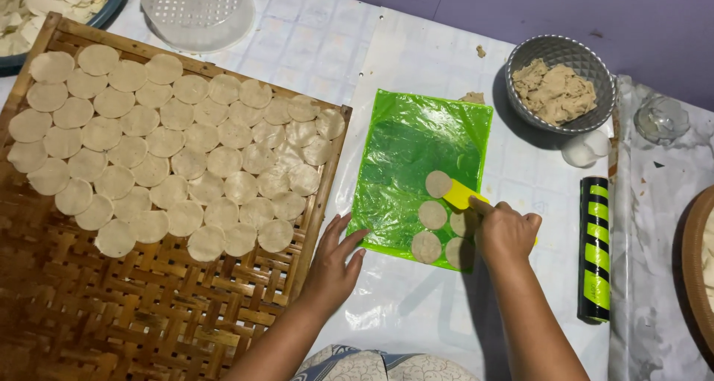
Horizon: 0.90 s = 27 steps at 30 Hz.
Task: Flattening dough and arranging small dough circles on a woven mat for drying.
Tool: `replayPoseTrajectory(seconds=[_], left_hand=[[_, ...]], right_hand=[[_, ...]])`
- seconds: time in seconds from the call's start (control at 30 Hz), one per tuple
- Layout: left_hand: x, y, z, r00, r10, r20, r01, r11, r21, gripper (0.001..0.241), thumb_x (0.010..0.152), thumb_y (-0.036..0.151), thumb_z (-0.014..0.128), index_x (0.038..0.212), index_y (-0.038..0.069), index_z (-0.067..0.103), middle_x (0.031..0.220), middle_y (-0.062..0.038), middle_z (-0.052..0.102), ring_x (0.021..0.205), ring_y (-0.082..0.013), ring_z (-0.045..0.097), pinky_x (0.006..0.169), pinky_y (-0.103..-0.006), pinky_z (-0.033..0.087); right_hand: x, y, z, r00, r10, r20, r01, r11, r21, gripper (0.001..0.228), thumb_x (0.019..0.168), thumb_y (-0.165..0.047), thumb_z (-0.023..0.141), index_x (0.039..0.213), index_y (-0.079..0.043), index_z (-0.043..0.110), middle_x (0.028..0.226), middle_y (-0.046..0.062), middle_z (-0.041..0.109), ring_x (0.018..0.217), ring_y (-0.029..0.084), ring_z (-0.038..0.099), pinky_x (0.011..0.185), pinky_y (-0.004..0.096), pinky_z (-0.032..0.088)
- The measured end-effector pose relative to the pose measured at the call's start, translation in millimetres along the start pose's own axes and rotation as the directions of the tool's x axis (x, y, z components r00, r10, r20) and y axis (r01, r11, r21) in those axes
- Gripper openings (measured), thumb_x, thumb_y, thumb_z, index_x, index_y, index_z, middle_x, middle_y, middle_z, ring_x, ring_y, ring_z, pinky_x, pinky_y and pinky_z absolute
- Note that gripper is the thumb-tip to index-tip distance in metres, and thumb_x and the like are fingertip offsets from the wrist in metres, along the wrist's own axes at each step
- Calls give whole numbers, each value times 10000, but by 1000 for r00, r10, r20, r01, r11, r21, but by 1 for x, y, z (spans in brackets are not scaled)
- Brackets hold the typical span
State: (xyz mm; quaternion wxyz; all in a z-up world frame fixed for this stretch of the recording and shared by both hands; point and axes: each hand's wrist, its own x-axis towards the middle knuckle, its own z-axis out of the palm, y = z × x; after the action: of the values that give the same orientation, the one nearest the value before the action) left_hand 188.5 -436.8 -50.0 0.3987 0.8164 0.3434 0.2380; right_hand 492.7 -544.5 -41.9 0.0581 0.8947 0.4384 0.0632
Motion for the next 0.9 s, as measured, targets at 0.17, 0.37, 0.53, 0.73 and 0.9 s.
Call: replayPoseTrajectory(seconds=[0.17,0.37,0.53,0.73,0.9], left_hand=[[17,-15,13,981,-192,4,169,857,-487,407,999,118,593,1405,125,613,1476,-217,540,1384,-377,507,1133,-482,441],[41,-33,-1,830,-421,365,476,194,-858,632,1025,410,583,1426,-71,497,1243,-294,627,1103,-337,659,947,-393,556],[48,-59,-7,830,-460,316,452,220,-865,358,950,123,684,1247,-74,648,1073,-165,715,860,-177,691,746,-229,593],[55,-5,-129,754,-656,25,652,743,-152,205,984,459,620,1089,307,709,864,109,759,706,-30,703,613,-231,445],[84,-49,-253,680,-579,-450,624,779,-59,289,1001,364,585,1267,271,650,998,111,765,587,-22,601,425,-205,343]], right_hand=[[-11,0,10,999,24,-41,-14,974,228,340,968,-290,640,1251,-460,722,894,-40,716,917,175,718,961,368,374],[-37,-57,-39,938,-284,-198,345,800,491,428,904,-214,671,1271,-428,721,849,-76,678,853,134,632,959,334,359],[-40,-92,-60,903,-389,-181,429,814,392,473,853,-154,692,1252,-404,741,755,-72,632,647,146,532,898,342,357],[-31,-120,-66,923,-363,-129,385,876,289,406,877,-225,715,1236,-412,746,738,-65,687,575,137,564,852,327,383],[-15,-114,-46,896,-355,-268,418,878,234,441,862,-197,748,1236,-432,751,742,-26,686,525,154,579,644,294,472]])
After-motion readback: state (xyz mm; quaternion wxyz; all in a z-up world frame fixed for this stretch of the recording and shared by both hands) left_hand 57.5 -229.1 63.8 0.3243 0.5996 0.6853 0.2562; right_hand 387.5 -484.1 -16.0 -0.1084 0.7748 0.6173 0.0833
